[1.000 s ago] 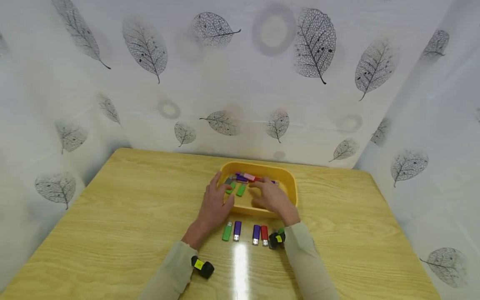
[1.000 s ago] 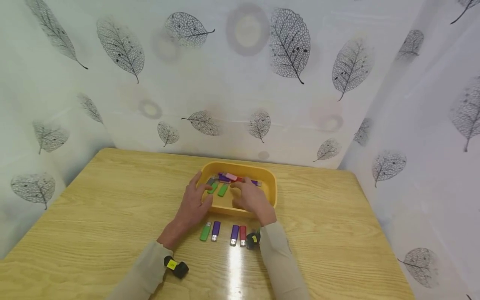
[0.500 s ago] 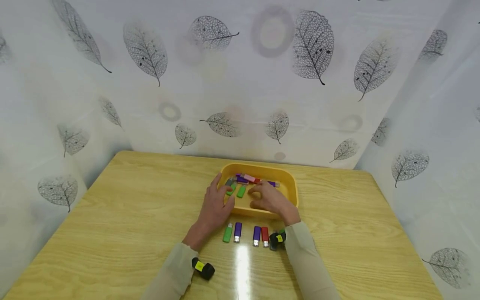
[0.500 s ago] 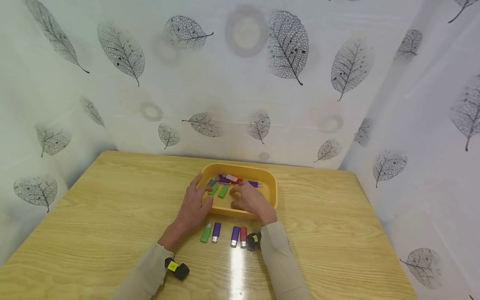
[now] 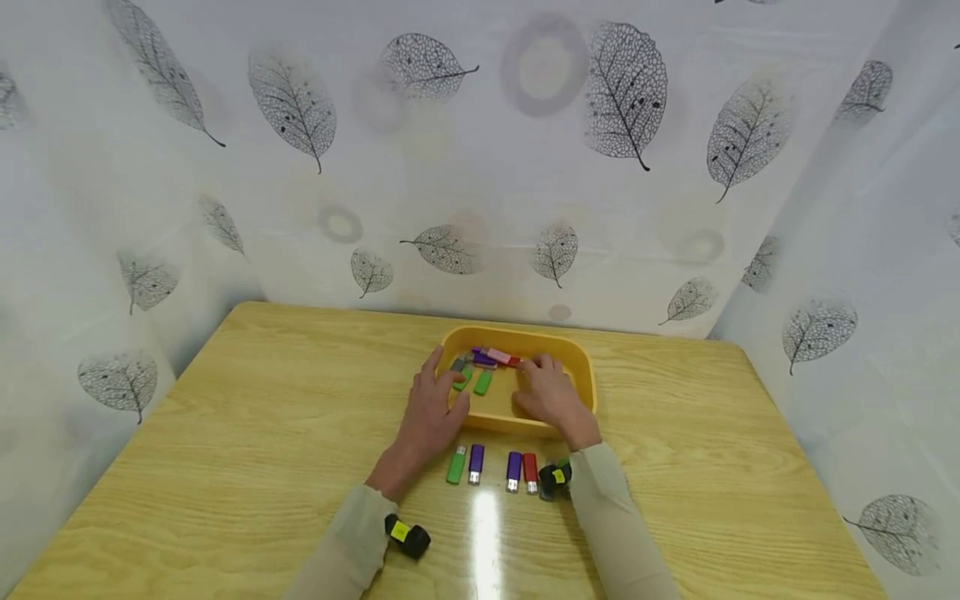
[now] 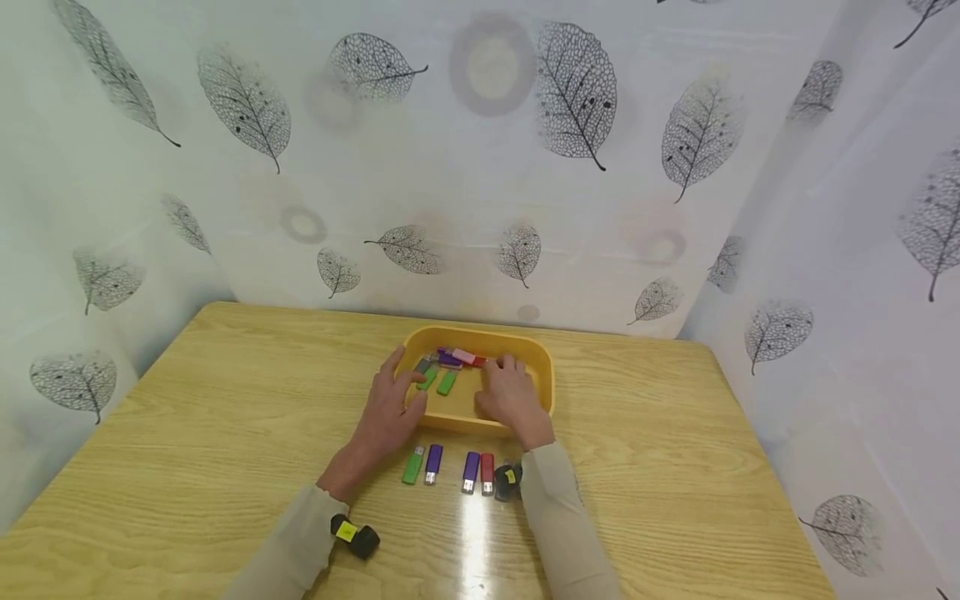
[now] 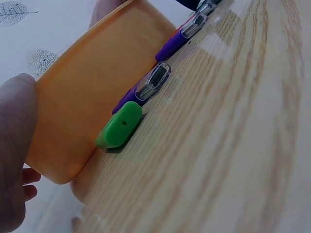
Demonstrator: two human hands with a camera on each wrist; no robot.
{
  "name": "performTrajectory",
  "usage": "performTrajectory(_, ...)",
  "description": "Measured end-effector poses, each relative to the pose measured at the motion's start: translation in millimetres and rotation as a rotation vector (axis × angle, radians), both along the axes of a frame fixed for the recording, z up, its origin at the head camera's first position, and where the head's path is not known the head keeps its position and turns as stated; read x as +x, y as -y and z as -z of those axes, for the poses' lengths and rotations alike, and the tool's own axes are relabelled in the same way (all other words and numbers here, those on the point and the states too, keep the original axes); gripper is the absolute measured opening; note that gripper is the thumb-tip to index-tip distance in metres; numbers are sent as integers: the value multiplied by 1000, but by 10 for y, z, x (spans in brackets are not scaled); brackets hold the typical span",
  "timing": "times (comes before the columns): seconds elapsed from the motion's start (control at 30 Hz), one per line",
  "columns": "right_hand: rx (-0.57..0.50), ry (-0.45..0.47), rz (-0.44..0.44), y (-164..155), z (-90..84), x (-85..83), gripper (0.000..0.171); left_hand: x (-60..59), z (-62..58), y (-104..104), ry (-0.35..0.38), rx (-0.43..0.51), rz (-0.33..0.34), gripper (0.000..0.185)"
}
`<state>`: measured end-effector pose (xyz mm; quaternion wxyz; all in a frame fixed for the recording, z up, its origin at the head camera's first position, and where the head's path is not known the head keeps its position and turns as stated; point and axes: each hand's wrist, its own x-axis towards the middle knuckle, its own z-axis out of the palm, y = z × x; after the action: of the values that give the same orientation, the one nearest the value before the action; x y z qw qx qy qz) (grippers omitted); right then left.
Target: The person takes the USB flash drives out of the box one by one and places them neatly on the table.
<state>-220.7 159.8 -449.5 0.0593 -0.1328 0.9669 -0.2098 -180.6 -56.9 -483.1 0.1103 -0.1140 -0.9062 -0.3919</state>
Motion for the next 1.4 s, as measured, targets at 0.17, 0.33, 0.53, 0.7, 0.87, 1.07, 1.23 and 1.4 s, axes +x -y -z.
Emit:
performTrajectory(0.17,12,-11,27,13,-4,6,56,-4,1,12,-3,0,-2,31)
performTrajectory(0.33,46,-30,55,30,3,9,52,-3,15,33,-24,-1,-4,30)
performTrajectory(0.53,46,-85,39,60,8,5,39,-3,33,60,-26,-8,-14,30)
performTrajectory(0.7,26,-103,29,89,3,3,31,12,33,76,-23,3,-16,31)
performTrajectory(0.87,34,-92,46,88,1,1,35,23,22,78,-27,6,-27,30)
performTrajectory(1.07,74,-48,74,17,3,8,26,11,7,32,-29,17,-4,32)
performTrajectory(1.23,49,-63,72,-33,-2,28,18,-1,-2,-12,-10,19,15,32)
performTrajectory(1.4,29,-59,54,-23,-20,21,18,2,-4,-7,-1,9,2,32)
